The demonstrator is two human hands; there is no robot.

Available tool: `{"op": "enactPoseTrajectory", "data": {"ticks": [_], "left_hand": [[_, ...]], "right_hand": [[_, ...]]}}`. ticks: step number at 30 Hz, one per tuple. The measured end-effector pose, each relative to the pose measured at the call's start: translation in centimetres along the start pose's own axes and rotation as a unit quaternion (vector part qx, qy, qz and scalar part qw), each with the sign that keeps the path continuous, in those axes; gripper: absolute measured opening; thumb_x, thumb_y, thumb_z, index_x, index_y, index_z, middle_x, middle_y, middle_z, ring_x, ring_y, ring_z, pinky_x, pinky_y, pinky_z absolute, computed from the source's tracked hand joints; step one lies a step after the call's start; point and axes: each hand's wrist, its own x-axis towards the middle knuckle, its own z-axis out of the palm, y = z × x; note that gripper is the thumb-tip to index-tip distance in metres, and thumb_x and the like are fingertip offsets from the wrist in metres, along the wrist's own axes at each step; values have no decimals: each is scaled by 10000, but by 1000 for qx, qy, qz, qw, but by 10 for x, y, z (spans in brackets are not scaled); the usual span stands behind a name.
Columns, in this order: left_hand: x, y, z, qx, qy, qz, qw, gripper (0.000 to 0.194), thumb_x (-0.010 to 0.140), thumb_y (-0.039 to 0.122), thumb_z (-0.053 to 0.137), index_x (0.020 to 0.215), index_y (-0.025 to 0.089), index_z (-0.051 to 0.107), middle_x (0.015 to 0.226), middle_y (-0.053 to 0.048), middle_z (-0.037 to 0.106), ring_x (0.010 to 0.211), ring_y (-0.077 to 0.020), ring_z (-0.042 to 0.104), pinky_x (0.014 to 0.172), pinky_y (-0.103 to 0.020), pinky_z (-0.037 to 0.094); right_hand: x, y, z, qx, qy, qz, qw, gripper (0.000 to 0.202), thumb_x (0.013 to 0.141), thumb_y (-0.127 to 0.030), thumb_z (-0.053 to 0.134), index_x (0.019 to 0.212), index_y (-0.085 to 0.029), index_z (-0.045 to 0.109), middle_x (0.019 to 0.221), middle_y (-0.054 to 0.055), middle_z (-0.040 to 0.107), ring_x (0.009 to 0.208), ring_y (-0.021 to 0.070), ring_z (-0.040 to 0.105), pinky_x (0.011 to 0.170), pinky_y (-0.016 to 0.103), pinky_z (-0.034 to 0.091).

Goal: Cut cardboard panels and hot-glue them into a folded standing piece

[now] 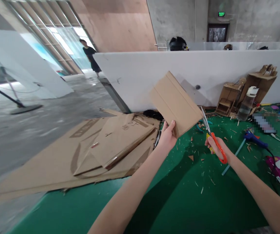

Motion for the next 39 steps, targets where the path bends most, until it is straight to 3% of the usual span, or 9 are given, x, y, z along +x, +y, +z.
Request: {"op": "enactPoseTrajectory", "data": {"ticks": [9,15,21,26,33,39], "left_hand": [[3,-2,-6,-5,-34,-9,999,295,809,195,661,1071,315,597,1214,27,665,1141,-147,603,1026,-339,479],[-4,3,3,-20,-18,35,999,334,802,167,665,1101,301,599,1253,12,649,1190,-157,573,1067,-345,440],[-9,9,9,-6,-48,84,995,384,760,215,724,1118,298,611,1295,-2,625,1227,-189,549,1067,-352,440],[-10,10,9,14,-62,117,991,424,740,259,755,1135,307,606,1294,-6,626,1217,-192,558,1049,-344,456],[-11,5,7,-1,-43,56,998,376,746,228,746,1089,288,604,1247,-8,652,1189,-187,576,1043,-355,462],[-12,-2,6,-21,-53,56,997,390,736,208,752,1088,288,602,1249,-9,648,1170,-188,585,1031,-364,470]], "right_hand": [[-8,-12,7,110,-50,35,992,595,815,-750,394,772,-179,557,684,11,537,556,109,492,469,229,472],[-7,-12,10,27,18,71,997,611,798,-769,392,713,-182,540,645,23,556,535,121,516,444,226,463],[-6,-7,8,-82,63,18,994,601,829,-748,355,714,-193,554,611,48,579,535,162,556,471,258,438],[-5,-4,7,-110,57,-12,992,592,849,-725,343,771,-192,588,738,83,639,696,206,613,526,269,470],[-4,-2,8,8,-4,32,999,597,830,-736,388,976,-194,595,1119,122,644,992,251,614,599,290,550],[-6,-6,10,34,25,49,998,626,803,-765,394,948,-190,597,1053,118,646,940,235,611,561,272,537]]}}
